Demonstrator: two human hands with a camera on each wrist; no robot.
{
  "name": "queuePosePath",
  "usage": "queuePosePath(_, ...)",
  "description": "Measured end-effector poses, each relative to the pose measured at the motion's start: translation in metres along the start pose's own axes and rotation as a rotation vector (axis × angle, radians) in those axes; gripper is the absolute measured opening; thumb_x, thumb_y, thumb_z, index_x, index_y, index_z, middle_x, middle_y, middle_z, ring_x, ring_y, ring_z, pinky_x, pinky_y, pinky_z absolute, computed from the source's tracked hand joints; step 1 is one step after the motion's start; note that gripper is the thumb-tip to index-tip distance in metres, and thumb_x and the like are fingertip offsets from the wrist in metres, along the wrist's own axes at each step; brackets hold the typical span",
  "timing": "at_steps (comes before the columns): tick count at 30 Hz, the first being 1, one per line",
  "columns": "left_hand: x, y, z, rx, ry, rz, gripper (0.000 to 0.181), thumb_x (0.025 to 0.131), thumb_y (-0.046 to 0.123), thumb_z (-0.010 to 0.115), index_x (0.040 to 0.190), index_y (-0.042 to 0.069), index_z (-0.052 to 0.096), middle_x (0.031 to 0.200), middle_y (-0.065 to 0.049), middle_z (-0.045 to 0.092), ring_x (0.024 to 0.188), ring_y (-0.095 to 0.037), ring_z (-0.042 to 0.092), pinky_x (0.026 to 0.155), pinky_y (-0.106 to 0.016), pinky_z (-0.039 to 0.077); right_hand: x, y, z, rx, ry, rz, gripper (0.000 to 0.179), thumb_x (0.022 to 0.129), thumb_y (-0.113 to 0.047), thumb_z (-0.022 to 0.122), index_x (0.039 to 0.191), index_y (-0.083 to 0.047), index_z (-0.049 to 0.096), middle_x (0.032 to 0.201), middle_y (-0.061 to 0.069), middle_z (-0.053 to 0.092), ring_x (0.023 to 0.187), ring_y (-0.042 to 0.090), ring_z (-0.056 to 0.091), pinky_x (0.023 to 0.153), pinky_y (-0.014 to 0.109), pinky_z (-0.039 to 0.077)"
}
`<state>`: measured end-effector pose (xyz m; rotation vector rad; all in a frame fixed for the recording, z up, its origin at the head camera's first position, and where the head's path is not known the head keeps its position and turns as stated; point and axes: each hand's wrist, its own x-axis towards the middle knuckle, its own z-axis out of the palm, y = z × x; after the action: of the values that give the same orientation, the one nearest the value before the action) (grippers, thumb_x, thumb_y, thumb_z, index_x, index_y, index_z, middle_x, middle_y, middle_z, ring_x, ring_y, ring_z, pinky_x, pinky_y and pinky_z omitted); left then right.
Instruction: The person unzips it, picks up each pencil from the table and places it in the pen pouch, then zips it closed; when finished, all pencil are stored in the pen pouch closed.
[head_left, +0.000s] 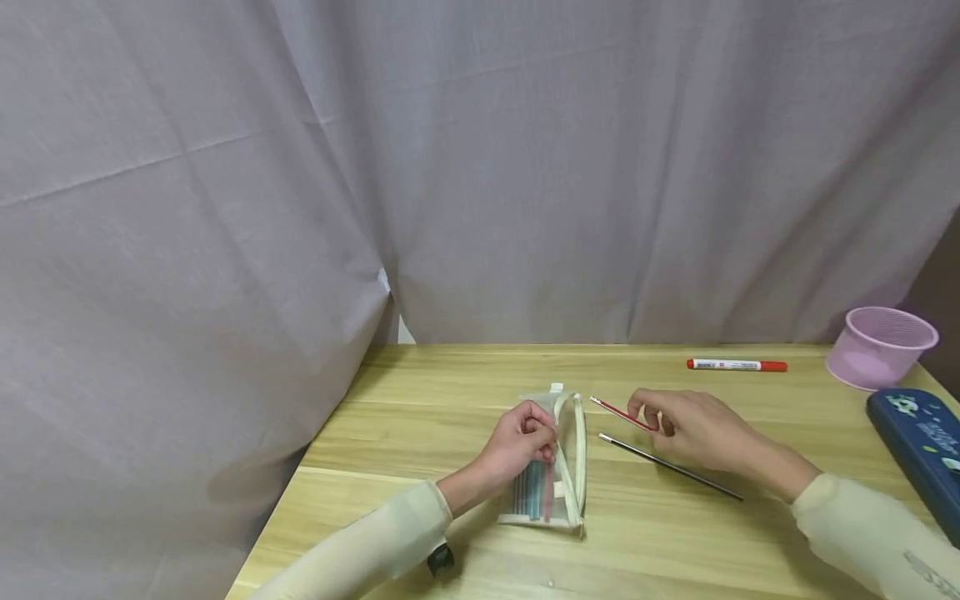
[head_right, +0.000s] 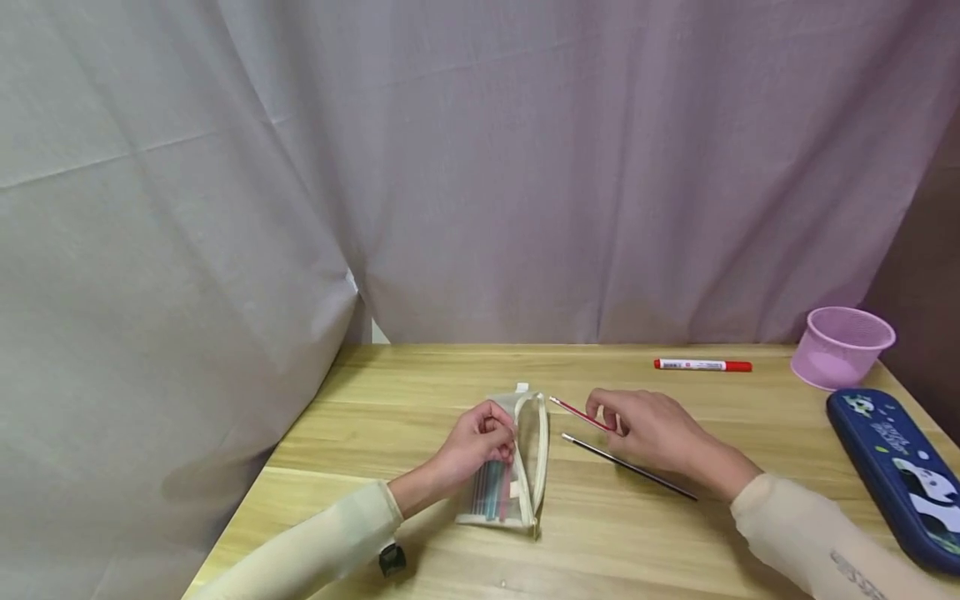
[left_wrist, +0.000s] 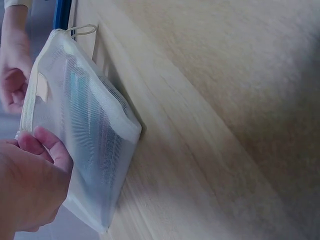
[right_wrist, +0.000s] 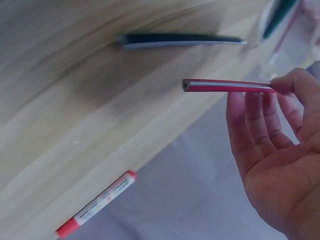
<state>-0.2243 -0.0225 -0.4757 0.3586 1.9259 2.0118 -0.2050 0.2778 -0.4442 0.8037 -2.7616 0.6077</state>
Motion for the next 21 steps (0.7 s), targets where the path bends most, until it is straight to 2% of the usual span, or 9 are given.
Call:
queuePosePath(4, 0.001, -0.002, 0.002, -0.007, 0.006, -0.002, 0.010, 0.094, -0.008, 0.061, 0.103, -0.004, 0.059, 0.077, -0.001, 0.064, 0.067, -0.010, 0.062, 0.062, -0.018, 0.059, 0.003, -0.016, 0.001, 0.151, 0.050, -0.008, 0.045, 0.072, 0.001, 0.073, 0.104, -0.029, 0.065, 0.080, -0.019, 0.060, 0.069, -0.002, 0.057, 0.058, 0.020, 0.046)
queuePosePath(10, 0.002, -0.001, 0.004, -0.011, 0.001, -0.012, 0.010, 0.096, -0.008, 0.060, 0.101, 0.001, 0.059, 0.080, -0.002, 0.064, 0.068, -0.010, 0.062, 0.063, -0.019, 0.059, 0.008, -0.035, 0.007, 0.438, 0.114, 0.031, 0.043, 0.078, 0.008, 0.072, 0.104, -0.025, 0.061, 0.089, 0.000, 0.067, 0.076, 0.006, 0.065, 0.065, 0.028, 0.058)
queuePosePath(14, 0.002, 0.000, 0.005, -0.018, 0.006, -0.019, 0.011, 0.095, -0.008, 0.061, 0.102, 0.001, 0.059, 0.081, -0.002, 0.065, 0.068, -0.011, 0.062, 0.063, -0.019, 0.059, 0.010, -0.045, 0.015, 0.700, 0.139, 0.102, 0.033, 0.086, 0.012, 0.068, 0.107, -0.012, 0.059, 0.094, 0.008, 0.064, 0.076, 0.010, 0.066, 0.058, 0.034, 0.063)
queuePosePath(17, 0.003, 0.000, 0.005, -0.016, 0.008, -0.024, 0.011, 0.096, -0.007, 0.062, 0.102, 0.002, 0.059, 0.081, -0.002, 0.065, 0.068, -0.011, 0.062, 0.063, -0.019, 0.059, 0.011, -0.051, 0.023, 0.927, 0.142, 0.180, 0.027, 0.091, 0.012, 0.065, 0.113, 0.000, 0.054, 0.097, 0.008, 0.061, 0.077, 0.011, 0.068, 0.059, 0.043, 0.067)
queuePosePath(21, 0.003, 0.001, 0.005, -0.012, 0.006, -0.023, 0.011, 0.096, -0.006, 0.063, 0.101, 0.003, 0.059, 0.082, -0.003, 0.065, 0.068, -0.011, 0.062, 0.064, -0.019, 0.060, 0.011, -0.057, 0.033, 1.086, 0.155, 0.284, 0.030, 0.094, 0.010, 0.064, 0.119, 0.005, 0.048, 0.101, 0.003, 0.061, 0.078, 0.010, 0.068, 0.067, 0.046, 0.069)
